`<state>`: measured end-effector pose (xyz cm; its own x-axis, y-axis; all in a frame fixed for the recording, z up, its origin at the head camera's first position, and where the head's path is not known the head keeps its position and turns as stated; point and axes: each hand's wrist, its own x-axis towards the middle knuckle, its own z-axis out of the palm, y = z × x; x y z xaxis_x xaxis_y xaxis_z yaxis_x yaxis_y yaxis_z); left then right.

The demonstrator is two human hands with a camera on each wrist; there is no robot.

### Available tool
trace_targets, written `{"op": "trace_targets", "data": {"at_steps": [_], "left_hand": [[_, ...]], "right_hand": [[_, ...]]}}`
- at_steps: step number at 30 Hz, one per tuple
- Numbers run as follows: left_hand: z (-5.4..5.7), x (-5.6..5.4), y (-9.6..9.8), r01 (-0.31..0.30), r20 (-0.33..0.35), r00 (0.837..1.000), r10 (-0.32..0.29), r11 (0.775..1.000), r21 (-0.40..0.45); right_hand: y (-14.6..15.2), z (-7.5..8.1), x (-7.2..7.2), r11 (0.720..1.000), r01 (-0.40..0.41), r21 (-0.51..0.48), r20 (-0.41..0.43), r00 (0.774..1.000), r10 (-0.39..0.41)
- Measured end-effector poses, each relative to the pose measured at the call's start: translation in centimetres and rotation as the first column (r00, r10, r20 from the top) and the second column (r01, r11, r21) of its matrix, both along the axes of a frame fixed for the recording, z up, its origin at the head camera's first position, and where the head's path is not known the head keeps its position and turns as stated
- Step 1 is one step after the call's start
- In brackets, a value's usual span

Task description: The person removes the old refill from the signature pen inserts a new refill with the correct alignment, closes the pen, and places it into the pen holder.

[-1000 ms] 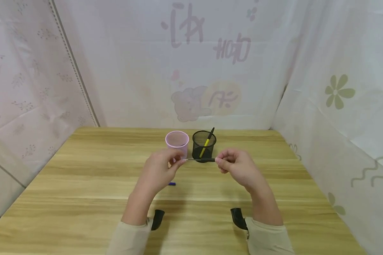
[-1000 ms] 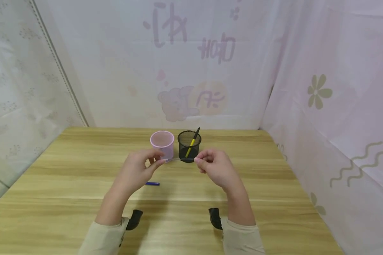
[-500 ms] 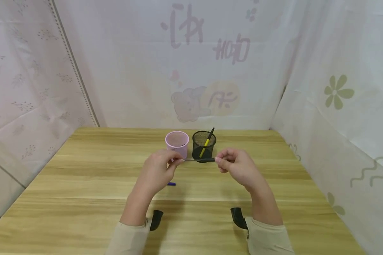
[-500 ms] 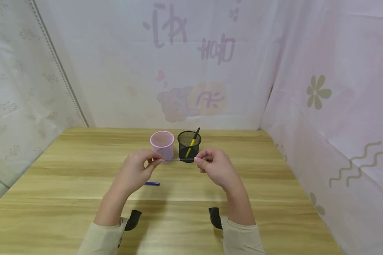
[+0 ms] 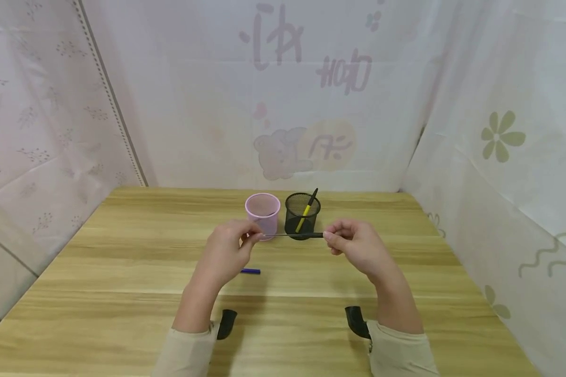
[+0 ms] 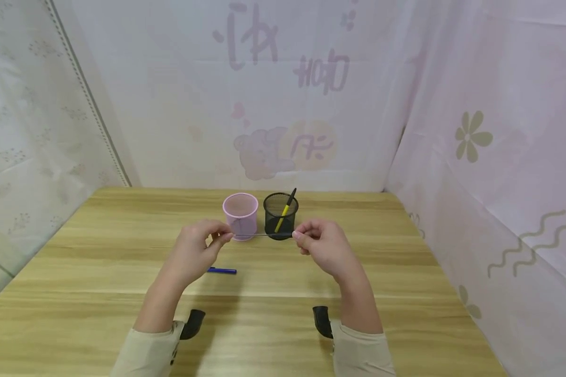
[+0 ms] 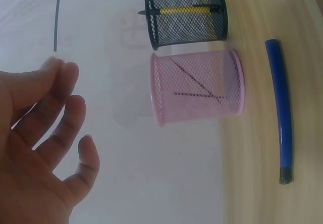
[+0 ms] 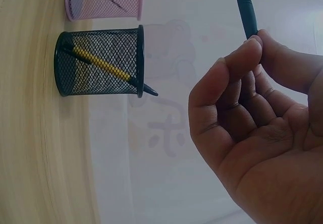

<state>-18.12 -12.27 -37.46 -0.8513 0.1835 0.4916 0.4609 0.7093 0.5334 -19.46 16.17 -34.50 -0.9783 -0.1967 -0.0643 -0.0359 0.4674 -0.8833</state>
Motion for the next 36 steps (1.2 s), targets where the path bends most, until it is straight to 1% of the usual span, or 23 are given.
{"op": "trace_targets", "data": {"at_steps": [7, 15, 18, 23, 27, 32, 36], "left_hand": [[0.0, -0.1, -0.3, 0.001, 0.005, 1.000, -0.001, 1.000, 0.015], [0.0, 0.2, -0.3, -0.007, 0.027, 1.000, 0.006, 1.000, 0.015], [0.0, 0.3, 0.2, 0.008, 0.041, 0.999, -0.008, 1.000, 0.011], [-0.2, 0.4, 1.1, 0.042, 0.067, 0.997, -0.042, 0.999, 0.002], [-0.3, 0.5, 1.6, 0.061, 0.052, 0.997, -0.060, 0.998, -0.021], [-0.6, 0.6, 2.0, 0.088, 0.003, 0.996, -0.088, 0.994, -0.063], [-0.9, 0.5, 2.0, 0.095, 0.002, 0.995, -0.095, 0.994, -0.062]], "right_hand": [[0.2, 0.1, 0.0, 1.000, -0.003, -0.021, -0.006, 1.000, 0.003], [0.1, 0.2, 0.1, 1.000, 0.005, 0.005, -0.009, 1.000, -0.005], [-0.3, 0.2, 0.1, 1.000, 0.002, 0.013, -0.005, 1.000, -0.002], [-1.0, 0.4, 0.4, 1.000, -0.006, 0.018, -0.028, 1.000, 0.006], [-1.6, 0.6, 0.7, 1.000, -0.006, 0.021, -0.047, 0.999, 0.007], [-1.9, 0.7, 0.8, 1.000, 0.031, -0.008, -0.069, 0.997, -0.031], [-2.0, 0.7, 0.9, 0.999, 0.044, -0.031, -0.075, 0.996, -0.046]]}}
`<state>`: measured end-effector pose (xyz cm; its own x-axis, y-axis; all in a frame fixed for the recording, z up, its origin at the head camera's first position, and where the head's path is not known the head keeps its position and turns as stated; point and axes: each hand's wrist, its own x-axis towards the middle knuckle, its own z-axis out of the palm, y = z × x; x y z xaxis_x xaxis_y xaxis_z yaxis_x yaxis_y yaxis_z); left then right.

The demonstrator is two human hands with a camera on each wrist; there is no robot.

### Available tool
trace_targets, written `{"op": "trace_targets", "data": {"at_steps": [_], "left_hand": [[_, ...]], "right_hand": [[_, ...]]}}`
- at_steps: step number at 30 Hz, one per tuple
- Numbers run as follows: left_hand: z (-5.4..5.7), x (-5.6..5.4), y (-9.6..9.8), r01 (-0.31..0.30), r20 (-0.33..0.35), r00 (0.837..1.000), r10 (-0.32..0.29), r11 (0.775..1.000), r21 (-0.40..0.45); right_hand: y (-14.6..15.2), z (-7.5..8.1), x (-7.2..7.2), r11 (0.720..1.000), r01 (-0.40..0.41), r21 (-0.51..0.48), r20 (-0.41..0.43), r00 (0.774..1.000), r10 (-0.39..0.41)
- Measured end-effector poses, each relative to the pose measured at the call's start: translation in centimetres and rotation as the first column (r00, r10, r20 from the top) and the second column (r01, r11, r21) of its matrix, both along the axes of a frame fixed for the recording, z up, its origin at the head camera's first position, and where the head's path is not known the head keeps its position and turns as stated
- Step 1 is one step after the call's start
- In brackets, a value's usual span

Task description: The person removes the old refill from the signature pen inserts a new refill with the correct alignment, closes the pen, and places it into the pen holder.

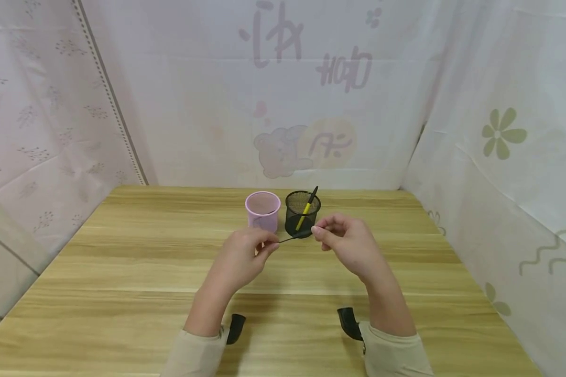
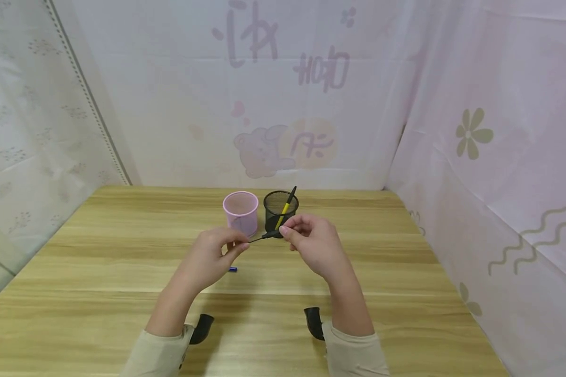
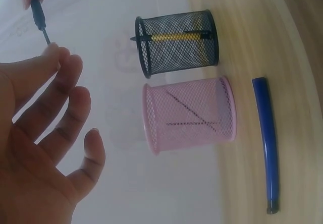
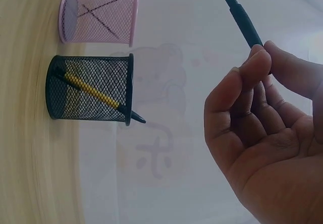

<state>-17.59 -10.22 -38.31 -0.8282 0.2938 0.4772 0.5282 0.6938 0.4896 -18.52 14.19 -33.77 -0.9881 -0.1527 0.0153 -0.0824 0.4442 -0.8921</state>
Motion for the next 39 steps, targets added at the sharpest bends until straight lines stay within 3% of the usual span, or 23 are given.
{"op": "trace_targets", "data": {"at_steps": [11, 26, 30, 39], "left_hand": [[-0.2, -0.3, -1.9, -0.067, 0.064, 0.996, 0.064, 0.997, 0.039], [-0.1, -0.7, -3.1, -0.116, 0.084, 0.990, 0.115, 0.993, 0.002], [-0.5, -1.6, -3.0, -0.146, 0.101, 0.983, 0.152, 0.987, -0.069], [-2.6, -4.5, -2.3, -0.181, 0.135, 0.967, 0.216, 0.955, -0.234]], "right_hand": [[1.7, 0.3, -0.1, 0.998, 0.053, -0.023, -0.025, 0.998, -0.054], [2.6, 0.7, -0.2, 0.997, 0.060, -0.052, -0.008, 0.998, -0.060], [2.8, 0.8, -0.2, 0.997, 0.060, -0.056, -0.009, 0.998, -0.060], [2.7, 0.9, -0.2, 0.996, 0.054, -0.076, -0.003, 0.999, -0.054]]}}
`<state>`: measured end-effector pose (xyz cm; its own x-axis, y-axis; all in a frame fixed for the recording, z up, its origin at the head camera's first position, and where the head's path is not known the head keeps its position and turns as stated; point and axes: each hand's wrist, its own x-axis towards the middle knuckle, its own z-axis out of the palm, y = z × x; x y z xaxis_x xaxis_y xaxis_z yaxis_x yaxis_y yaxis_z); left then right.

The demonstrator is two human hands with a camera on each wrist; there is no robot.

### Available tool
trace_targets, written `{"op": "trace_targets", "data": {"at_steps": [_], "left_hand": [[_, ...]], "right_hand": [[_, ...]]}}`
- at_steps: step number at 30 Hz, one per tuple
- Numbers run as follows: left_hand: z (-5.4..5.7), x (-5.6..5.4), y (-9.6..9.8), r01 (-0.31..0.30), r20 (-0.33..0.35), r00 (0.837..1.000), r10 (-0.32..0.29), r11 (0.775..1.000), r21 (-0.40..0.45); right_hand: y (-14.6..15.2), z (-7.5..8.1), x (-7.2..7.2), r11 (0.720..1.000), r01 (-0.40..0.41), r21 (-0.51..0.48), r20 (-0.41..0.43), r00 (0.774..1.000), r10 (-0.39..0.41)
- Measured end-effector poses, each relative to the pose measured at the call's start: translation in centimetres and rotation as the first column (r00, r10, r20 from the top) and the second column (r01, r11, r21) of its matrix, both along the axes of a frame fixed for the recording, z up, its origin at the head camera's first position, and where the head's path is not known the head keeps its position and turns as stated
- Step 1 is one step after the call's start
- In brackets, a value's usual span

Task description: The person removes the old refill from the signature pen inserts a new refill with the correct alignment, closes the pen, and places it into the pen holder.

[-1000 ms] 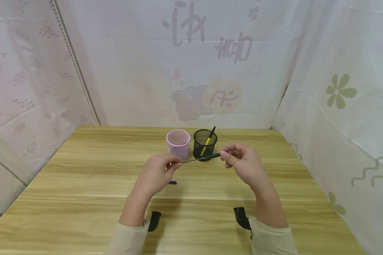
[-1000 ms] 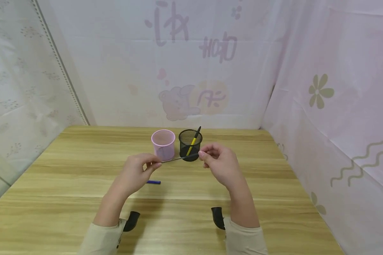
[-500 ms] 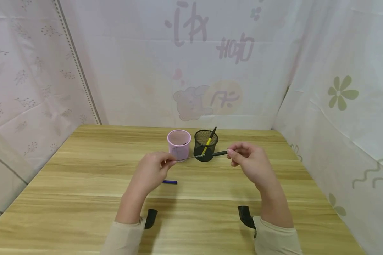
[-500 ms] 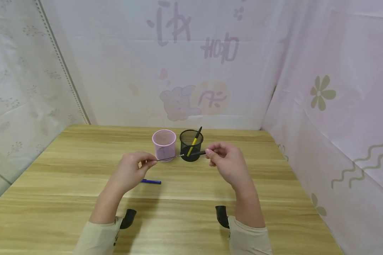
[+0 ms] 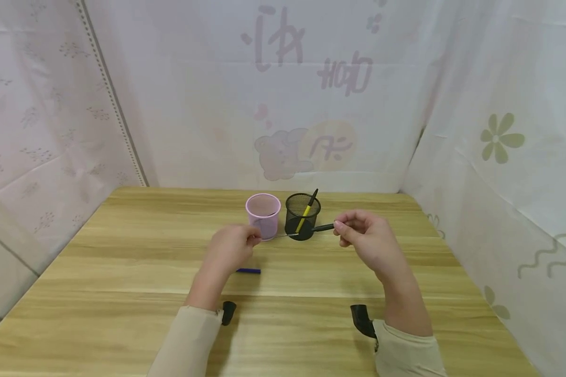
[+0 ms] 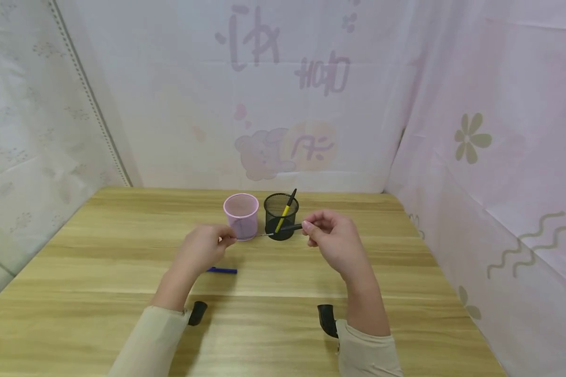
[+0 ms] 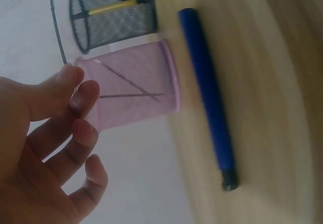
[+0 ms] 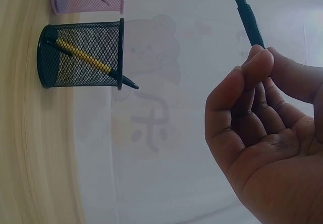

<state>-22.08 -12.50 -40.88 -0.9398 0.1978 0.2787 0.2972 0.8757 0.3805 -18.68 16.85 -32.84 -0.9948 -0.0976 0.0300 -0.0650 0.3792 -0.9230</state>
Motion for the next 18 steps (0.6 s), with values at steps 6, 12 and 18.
{"op": "trace_targets", "data": {"at_steps": [6, 12, 18], "left_hand": [[-1.0, -1.3, 0.6, -0.024, 0.044, 0.999, 0.028, 0.996, -0.088], [-2.0, -2.6, 1.4, -0.009, 0.068, 0.997, 0.020, 0.988, -0.155], [-2.9, -3.3, 1.9, 0.011, 0.077, 0.997, 0.005, 0.979, -0.203]], "right_hand": [[0.2, -0.2, -0.1, 1.000, 0.000, 0.019, -0.002, 1.000, 0.000], [0.1, -0.5, -0.3, 1.000, -0.018, 0.021, -0.018, 1.000, 0.019], [0.1, -0.7, -0.3, 0.999, -0.030, 0.018, -0.024, 0.999, 0.030]]}}
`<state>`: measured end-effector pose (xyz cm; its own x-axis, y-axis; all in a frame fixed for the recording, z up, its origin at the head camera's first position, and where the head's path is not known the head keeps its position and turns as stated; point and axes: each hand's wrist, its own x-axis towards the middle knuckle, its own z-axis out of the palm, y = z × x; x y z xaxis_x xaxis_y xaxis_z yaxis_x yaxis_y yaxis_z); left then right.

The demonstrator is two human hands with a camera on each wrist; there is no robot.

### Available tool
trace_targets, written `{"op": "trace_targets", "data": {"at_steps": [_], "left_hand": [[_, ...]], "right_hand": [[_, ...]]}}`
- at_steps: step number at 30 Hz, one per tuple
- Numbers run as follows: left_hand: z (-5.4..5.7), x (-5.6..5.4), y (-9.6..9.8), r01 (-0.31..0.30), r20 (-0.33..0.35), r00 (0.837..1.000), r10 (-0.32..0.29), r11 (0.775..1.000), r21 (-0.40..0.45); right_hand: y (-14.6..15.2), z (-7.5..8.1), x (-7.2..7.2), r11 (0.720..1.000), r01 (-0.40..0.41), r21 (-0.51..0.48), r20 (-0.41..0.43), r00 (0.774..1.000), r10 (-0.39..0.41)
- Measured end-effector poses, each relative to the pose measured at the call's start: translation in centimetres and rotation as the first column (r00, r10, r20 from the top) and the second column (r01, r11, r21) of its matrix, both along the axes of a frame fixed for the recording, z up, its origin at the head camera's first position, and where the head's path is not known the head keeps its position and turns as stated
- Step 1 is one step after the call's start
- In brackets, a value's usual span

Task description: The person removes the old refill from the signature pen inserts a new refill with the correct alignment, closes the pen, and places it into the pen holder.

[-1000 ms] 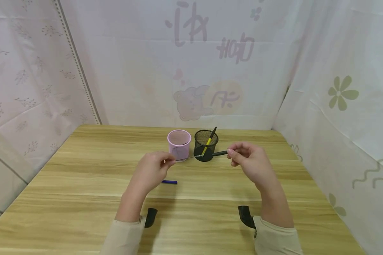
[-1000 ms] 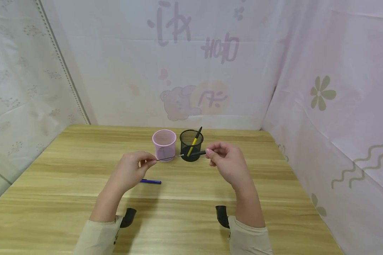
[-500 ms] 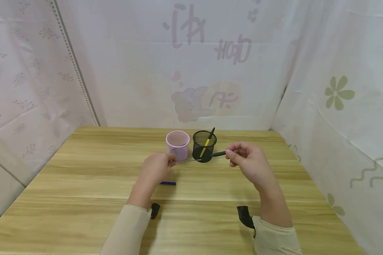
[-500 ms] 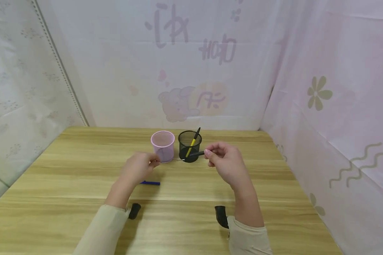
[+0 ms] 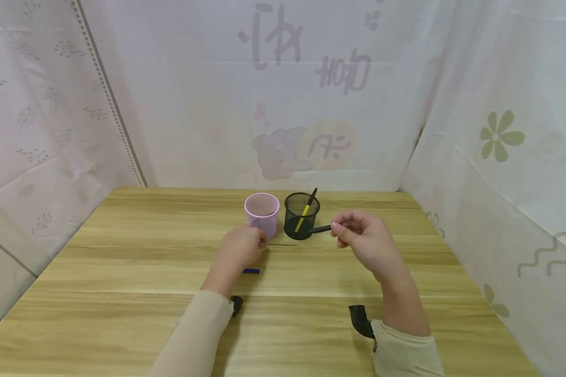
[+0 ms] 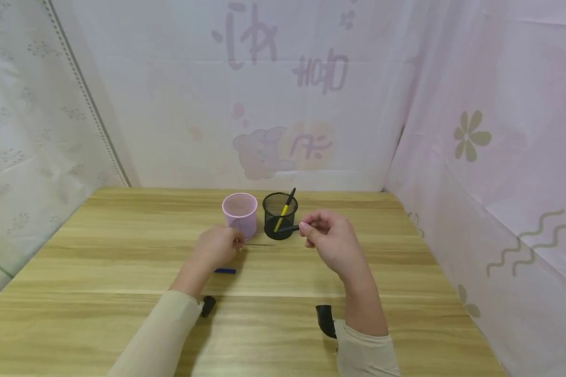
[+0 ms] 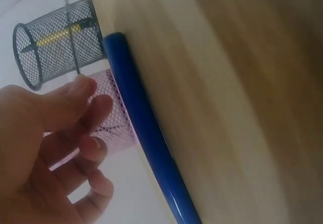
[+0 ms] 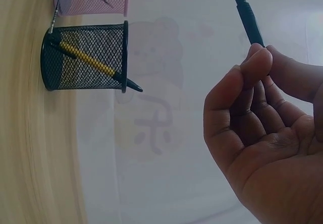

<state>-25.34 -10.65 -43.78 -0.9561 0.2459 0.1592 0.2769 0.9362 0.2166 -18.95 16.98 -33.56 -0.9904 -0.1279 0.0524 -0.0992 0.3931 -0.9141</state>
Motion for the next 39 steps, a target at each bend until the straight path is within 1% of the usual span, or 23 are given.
{"op": "trace_targets", "data": {"at_steps": [8, 15, 18, 25, 30, 34, 39], "left_hand": [[0.08, -0.42, 0.36, -0.007, 0.039, 0.999, 0.009, 0.999, -0.042], [-0.30, -0.89, 0.48, 0.003, 0.059, 0.998, 0.002, 0.996, -0.084], [-0.29, -0.97, 0.60, 0.006, 0.062, 0.998, -0.001, 0.996, -0.090], [0.27, -0.72, 0.83, 0.008, 0.057, 0.998, -0.003, 0.996, -0.092], [0.63, -0.43, 0.86, 0.006, 0.067, 0.998, 0.000, 0.996, -0.094], [0.59, -0.35, 0.80, 0.019, 0.071, 0.997, -0.013, 0.995, -0.094], [0.20, -0.48, 0.73, 0.032, 0.068, 0.997, -0.025, 0.994, -0.105]], "right_hand": [[-0.08, 0.02, 0.08, 1.000, 0.002, -0.005, -0.003, 1.000, -0.002], [0.00, -0.06, 0.18, 1.000, 0.002, 0.015, -0.002, 1.000, -0.002], [0.05, -0.11, 0.20, 1.000, 0.004, 0.017, -0.004, 1.000, -0.004], [0.07, -0.26, 0.26, 1.000, -0.001, 0.008, -0.005, 1.000, 0.001], [0.04, -0.32, 0.27, 1.000, -0.002, 0.004, -0.002, 1.000, 0.002], [-0.04, -0.26, 0.29, 1.000, -0.004, 0.002, -0.003, 1.000, 0.004], [-0.09, -0.19, 0.38, 1.000, -0.011, 0.001, -0.003, 1.000, 0.011]]}}
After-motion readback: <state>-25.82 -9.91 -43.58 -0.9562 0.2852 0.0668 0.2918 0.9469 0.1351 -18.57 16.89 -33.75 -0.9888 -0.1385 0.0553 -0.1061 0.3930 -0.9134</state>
